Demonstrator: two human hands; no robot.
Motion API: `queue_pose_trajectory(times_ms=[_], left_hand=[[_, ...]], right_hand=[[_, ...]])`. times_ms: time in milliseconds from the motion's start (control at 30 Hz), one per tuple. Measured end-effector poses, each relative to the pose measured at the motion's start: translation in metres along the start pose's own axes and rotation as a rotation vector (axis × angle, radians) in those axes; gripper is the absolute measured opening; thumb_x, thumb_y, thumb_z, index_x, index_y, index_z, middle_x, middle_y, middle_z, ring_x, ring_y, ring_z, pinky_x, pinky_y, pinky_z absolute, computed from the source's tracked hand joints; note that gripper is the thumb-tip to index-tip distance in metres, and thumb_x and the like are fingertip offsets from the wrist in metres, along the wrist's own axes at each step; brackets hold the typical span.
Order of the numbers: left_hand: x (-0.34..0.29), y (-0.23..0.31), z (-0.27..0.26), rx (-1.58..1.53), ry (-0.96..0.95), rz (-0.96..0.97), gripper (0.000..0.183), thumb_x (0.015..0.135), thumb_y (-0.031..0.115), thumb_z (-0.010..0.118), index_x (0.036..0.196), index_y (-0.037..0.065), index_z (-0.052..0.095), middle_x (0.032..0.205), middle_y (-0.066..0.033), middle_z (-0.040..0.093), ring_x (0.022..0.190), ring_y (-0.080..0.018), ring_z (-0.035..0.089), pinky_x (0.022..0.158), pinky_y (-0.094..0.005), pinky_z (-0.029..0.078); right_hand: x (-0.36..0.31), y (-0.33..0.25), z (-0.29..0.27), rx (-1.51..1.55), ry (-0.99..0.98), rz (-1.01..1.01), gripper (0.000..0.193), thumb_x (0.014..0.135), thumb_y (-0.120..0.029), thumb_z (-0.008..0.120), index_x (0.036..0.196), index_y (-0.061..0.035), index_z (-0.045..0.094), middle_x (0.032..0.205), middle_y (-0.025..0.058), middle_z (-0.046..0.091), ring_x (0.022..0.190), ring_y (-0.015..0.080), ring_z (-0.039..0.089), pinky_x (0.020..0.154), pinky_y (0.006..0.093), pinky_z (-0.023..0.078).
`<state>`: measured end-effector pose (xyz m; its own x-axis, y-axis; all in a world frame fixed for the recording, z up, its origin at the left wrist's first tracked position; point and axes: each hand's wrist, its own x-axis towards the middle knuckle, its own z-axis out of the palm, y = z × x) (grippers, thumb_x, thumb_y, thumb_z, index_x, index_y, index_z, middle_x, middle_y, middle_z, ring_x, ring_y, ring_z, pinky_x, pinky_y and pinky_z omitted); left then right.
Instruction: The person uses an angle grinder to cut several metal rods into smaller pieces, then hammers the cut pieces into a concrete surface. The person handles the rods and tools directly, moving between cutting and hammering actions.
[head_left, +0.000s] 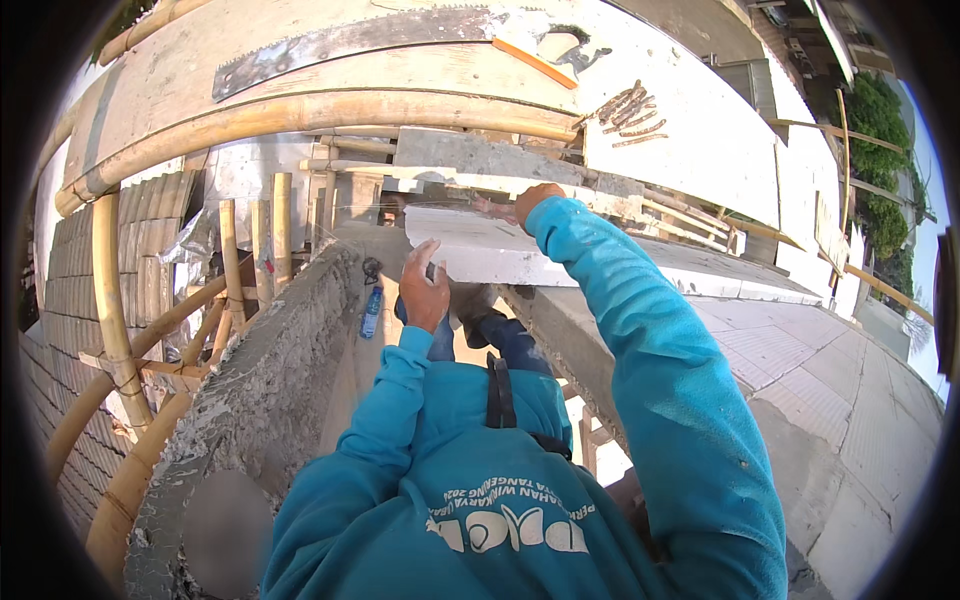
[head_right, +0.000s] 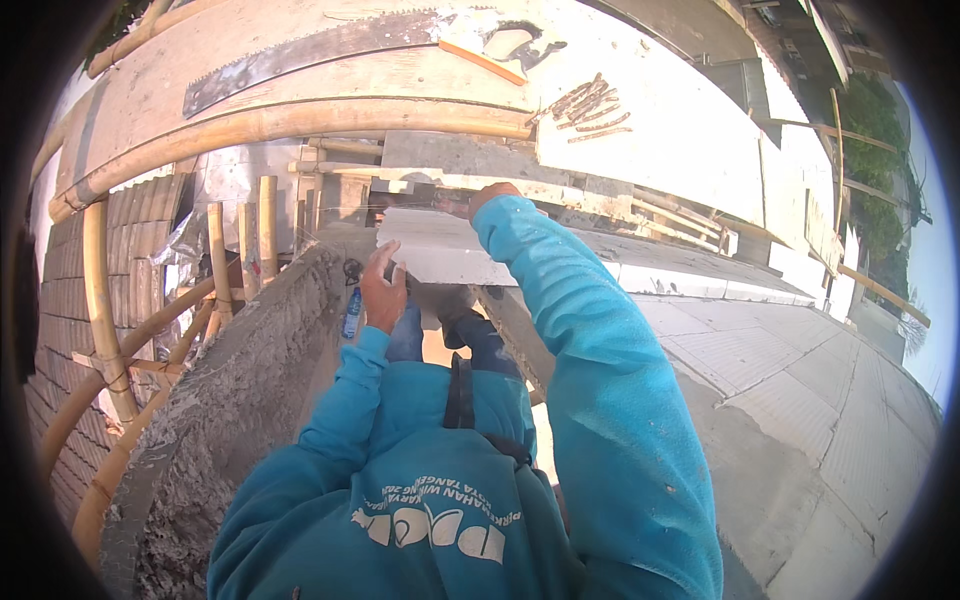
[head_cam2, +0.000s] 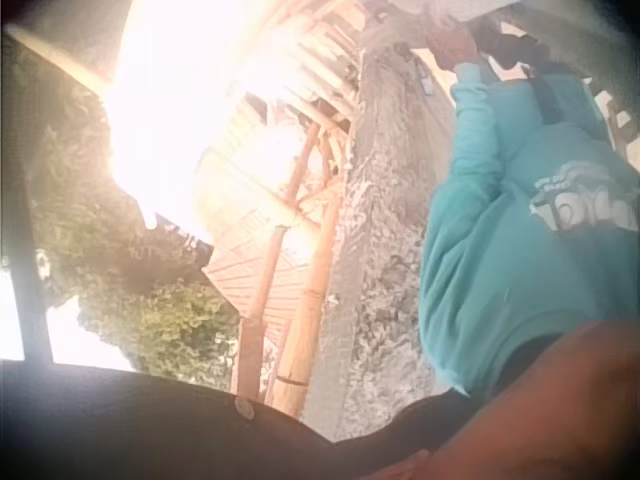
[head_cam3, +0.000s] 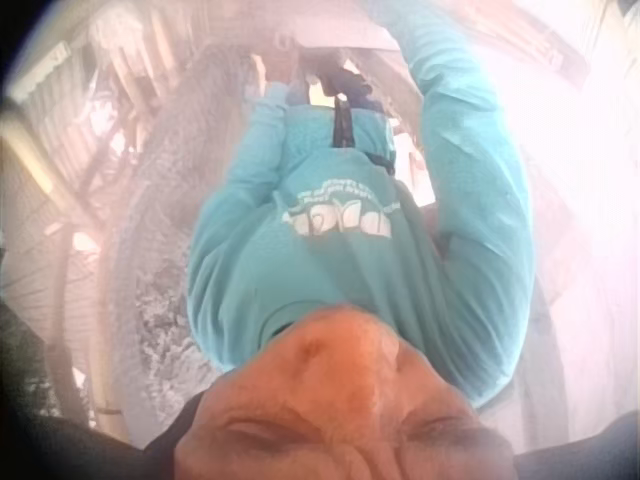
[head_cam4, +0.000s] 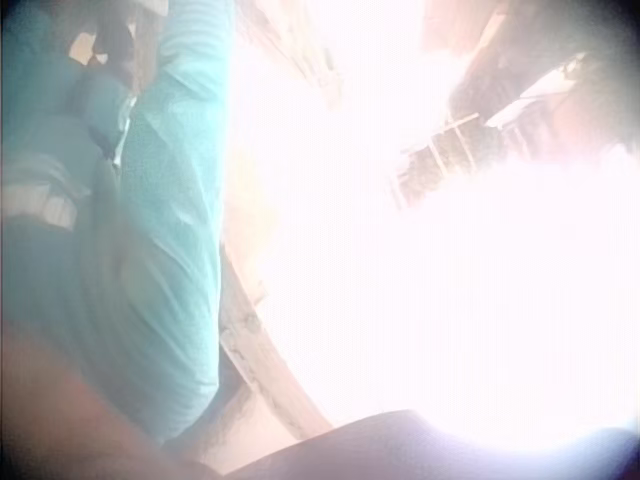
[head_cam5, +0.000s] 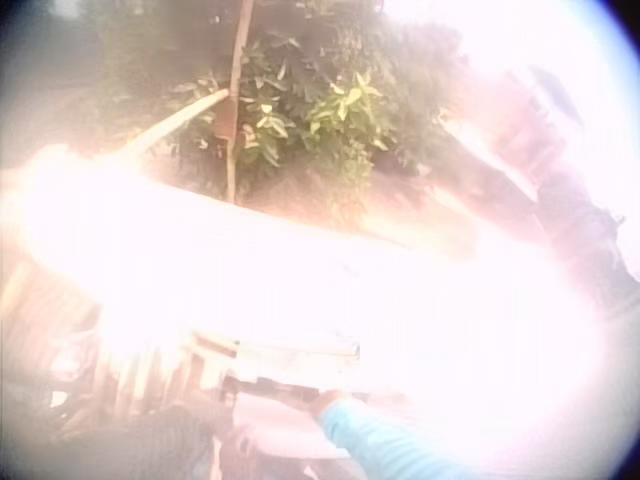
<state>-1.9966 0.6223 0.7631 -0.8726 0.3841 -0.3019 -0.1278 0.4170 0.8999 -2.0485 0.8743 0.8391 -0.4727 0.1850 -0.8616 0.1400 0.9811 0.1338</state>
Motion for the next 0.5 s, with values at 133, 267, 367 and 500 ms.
queue_pose_trajectory(times_ms=[133,267,367,500], left_hand=[[0.003,0.034,-0.055,-0.78,-0.125,-0.184,0.019,0.087,0.003,0.058,0.104,-0.002,0.064,0.133,-0.0162,0.056,0.126,-0.0287,0.054,0.113,-0.0442,0.038],[0.0,0.081,-0.095,-1.265,-0.366,-0.19,0.002,0.081,0.004,0.059,0.082,0.005,0.06,0.132,-0.0185,0.055,0.126,-0.0358,0.052,0.115,-0.0537,0.033],[-0.003,0.116,-0.106,-1.495,-0.603,-0.101,0.007,0.075,0.003,0.055,0.074,0.008,0.059,0.127,-0.0177,0.059,0.126,-0.0392,0.051,0.117,-0.0613,0.026],[-0.004,0.149,-0.102,-1.61,-0.824,-0.089,0.003,0.07,0.008,0.057,0.069,0.01,0.059,0.122,-0.0157,0.062,0.126,-0.0387,0.051,0.117,-0.0655,0.02]], right_hand=[[-0.029,-0.024,0.007,0.373,-0.024,0.083,0.034,0.081,-0.016,0.063,0.111,-0.0038,0.07,0.111,0.0175,0.07,0.104,0.0334,0.068,0.088,0.0431,0.054],[-0.039,-0.066,0.065,0.721,0.107,0.181,0.035,0.087,-0.023,0.06,0.116,-0.0026,0.061,0.108,0.0229,0.069,0.103,0.0372,0.067,0.091,0.0466,0.053],[-0.071,-0.085,0.087,0.991,0.235,0.178,0.038,0.09,-0.027,0.059,0.118,-0.0003,0.056,0.105,0.0282,0.067,0.101,0.0426,0.065,0.09,0.0506,0.051],[-0.09,-0.091,0.125,1.407,0.254,0.195,0.042,0.09,-0.028,0.06,0.118,0.0022,0.055,0.103,0.0309,0.066,0.1,0.0456,0.064,0.088,0.0514,0.05]])
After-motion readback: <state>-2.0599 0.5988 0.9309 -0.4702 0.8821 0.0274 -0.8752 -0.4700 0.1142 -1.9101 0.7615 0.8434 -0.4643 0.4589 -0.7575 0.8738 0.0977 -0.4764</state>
